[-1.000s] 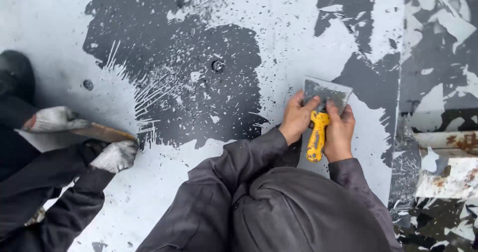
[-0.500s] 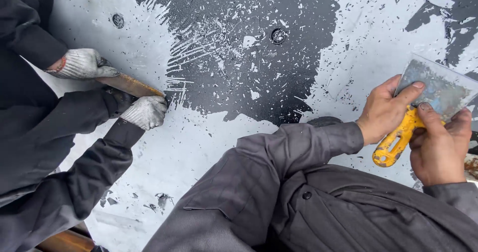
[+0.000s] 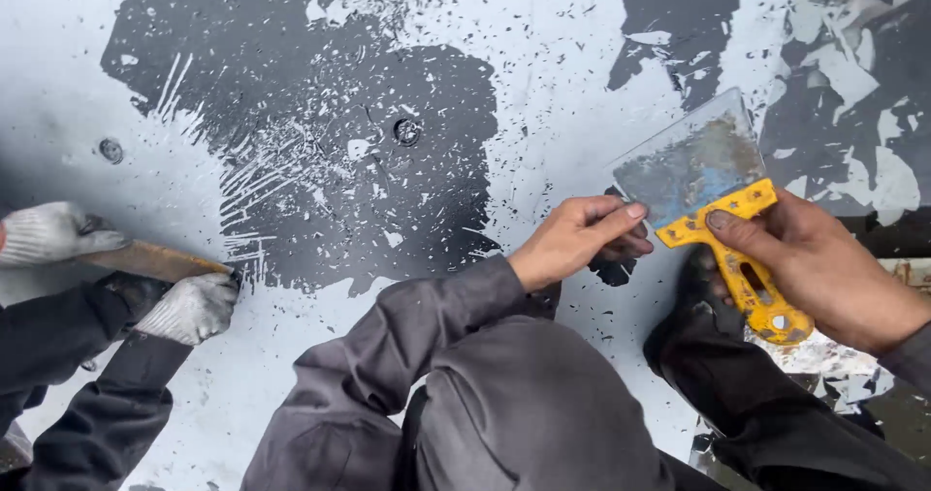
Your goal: Scraping off old paint or coating from a large flat surface using a hand scraper.
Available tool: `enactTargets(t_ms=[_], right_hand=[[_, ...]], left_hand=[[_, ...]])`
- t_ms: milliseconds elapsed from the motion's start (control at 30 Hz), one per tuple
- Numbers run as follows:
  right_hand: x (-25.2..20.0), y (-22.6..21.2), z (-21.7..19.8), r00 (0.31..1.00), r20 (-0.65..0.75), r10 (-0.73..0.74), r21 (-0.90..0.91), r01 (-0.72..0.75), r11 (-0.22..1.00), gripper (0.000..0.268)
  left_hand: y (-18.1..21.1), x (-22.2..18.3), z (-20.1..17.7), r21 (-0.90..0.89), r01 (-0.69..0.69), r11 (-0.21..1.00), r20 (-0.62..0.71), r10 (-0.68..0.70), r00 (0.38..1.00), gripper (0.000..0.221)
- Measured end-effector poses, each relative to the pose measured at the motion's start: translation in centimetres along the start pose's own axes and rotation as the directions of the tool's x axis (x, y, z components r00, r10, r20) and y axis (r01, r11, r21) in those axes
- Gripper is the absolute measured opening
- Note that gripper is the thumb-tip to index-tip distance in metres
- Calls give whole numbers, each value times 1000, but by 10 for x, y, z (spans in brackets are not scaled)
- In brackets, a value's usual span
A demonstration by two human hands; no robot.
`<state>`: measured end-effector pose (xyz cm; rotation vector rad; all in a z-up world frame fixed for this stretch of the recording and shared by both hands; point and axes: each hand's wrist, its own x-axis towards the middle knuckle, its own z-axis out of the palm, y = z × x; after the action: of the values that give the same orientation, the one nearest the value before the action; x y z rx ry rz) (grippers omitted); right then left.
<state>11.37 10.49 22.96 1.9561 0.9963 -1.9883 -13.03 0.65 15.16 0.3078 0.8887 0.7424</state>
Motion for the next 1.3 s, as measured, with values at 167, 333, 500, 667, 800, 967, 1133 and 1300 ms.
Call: enactTargets(t_ms=[167, 333, 500, 667, 800, 967, 1133, 1300], right_hand=[[-29, 1, -59, 984, -77, 163, -182, -175, 968, 38], [40, 52, -60, 996, 60, 67, 209, -78, 975, 31], [105, 96, -20, 982, 186, -40, 661, -95, 745, 29], [111, 75, -18, 948, 317, 12, 576, -203, 792, 31], [119, 89, -14, 891, 451, -47, 516, -218, 829, 35], [114, 106, 2, 898, 436, -53, 563, -226, 795, 37], [114, 86, -3, 961, 273, 44, 614, -209, 761, 37], [126, 84, 6, 917, 396, -40, 652, -251, 716, 36]], left_hand=[[0, -20, -33, 494, 93, 865, 78, -151, 986, 36], [101, -47, -8, 784, 240, 573, -165, -182, 969, 33], [148, -57, 10, 706, 575, 412, -522, -246, 817, 41], [95, -14, 12, 572, 666, 478, -564, -361, 743, 50], [17, 34, 22, 225, 646, 729, -476, -497, 726, 55], [-76, 94, 40, -120, 344, 931, -524, -354, 774, 49], [-94, 140, 52, -241, 9, 971, -656, -170, 736, 37], [-71, 131, 53, -121, -111, 986, -797, -30, 604, 25]])
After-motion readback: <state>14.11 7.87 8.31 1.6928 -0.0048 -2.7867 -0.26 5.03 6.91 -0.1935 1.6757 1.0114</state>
